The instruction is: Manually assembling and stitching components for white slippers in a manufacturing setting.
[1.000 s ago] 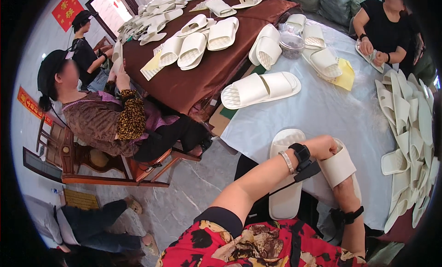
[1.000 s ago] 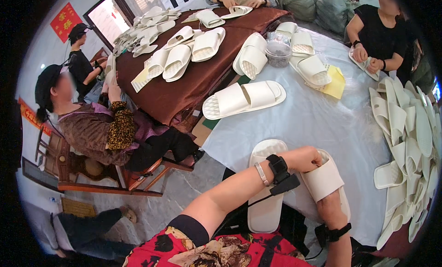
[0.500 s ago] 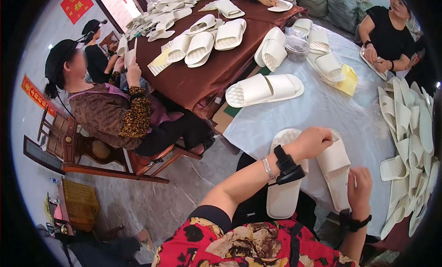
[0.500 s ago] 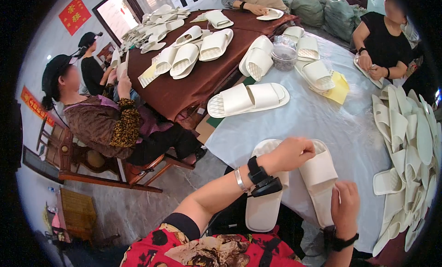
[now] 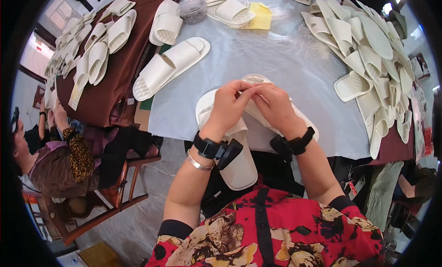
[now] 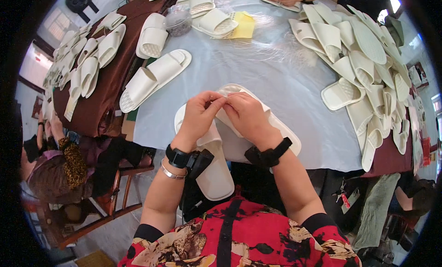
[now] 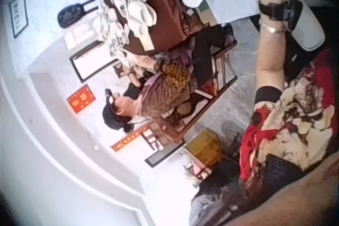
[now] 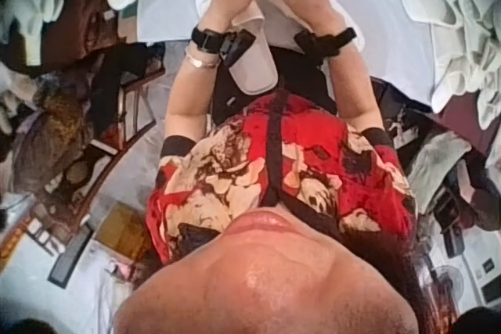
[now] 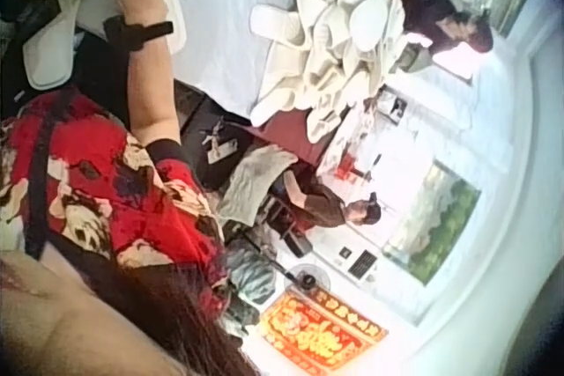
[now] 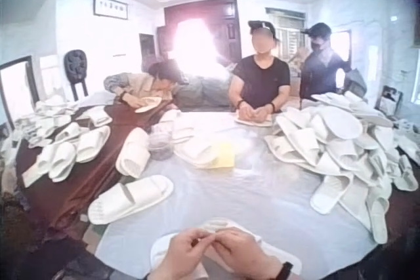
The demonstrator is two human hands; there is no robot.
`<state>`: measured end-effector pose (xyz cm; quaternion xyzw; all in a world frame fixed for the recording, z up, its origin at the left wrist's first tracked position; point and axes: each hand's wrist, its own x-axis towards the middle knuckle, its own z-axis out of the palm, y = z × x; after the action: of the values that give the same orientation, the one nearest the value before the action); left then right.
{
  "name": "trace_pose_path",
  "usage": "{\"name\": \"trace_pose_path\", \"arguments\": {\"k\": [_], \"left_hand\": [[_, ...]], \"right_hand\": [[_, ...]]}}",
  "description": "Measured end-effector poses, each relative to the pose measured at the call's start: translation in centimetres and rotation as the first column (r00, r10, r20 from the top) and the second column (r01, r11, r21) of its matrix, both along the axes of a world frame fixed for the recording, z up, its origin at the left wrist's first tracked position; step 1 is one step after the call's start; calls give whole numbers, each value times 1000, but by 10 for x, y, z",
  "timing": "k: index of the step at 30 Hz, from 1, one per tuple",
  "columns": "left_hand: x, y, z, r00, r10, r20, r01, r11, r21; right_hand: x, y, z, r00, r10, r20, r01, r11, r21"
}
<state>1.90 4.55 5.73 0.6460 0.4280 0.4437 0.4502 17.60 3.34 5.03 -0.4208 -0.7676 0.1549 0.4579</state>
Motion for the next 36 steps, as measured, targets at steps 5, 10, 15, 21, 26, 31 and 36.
{"name": "trace_pose_path", "arguments": {"k": [5,10,15,21,26,31,36], "left_hand": [[-4,0,-12,996,-29,81,34,997,-62],[-6,-3,-10,937,65,343,9,978,-210],[-16,-1,-21,955,-26,296,74,985,-153],[-14,-3,-16,997,-20,78,23,999,-33],[-19,-4,-18,973,-19,230,48,991,-125],[-20,-3,-21,952,-35,304,79,988,-136],[-20,-4,-20,950,-34,311,81,987,-139]], "right_hand": [[-6,-4,1,993,-21,-114,11,997,-82],[-9,-6,3,982,-64,-176,24,975,-221],[-11,-2,-3,969,-48,-244,0,981,-195],[-10,-3,-7,953,-30,-302,-43,972,-231],[-8,-3,-3,965,-11,-263,-53,971,-233],[-8,-3,-9,966,3,-257,-58,977,-207],[-6,-3,-11,964,16,-267,-69,979,-191]]}}
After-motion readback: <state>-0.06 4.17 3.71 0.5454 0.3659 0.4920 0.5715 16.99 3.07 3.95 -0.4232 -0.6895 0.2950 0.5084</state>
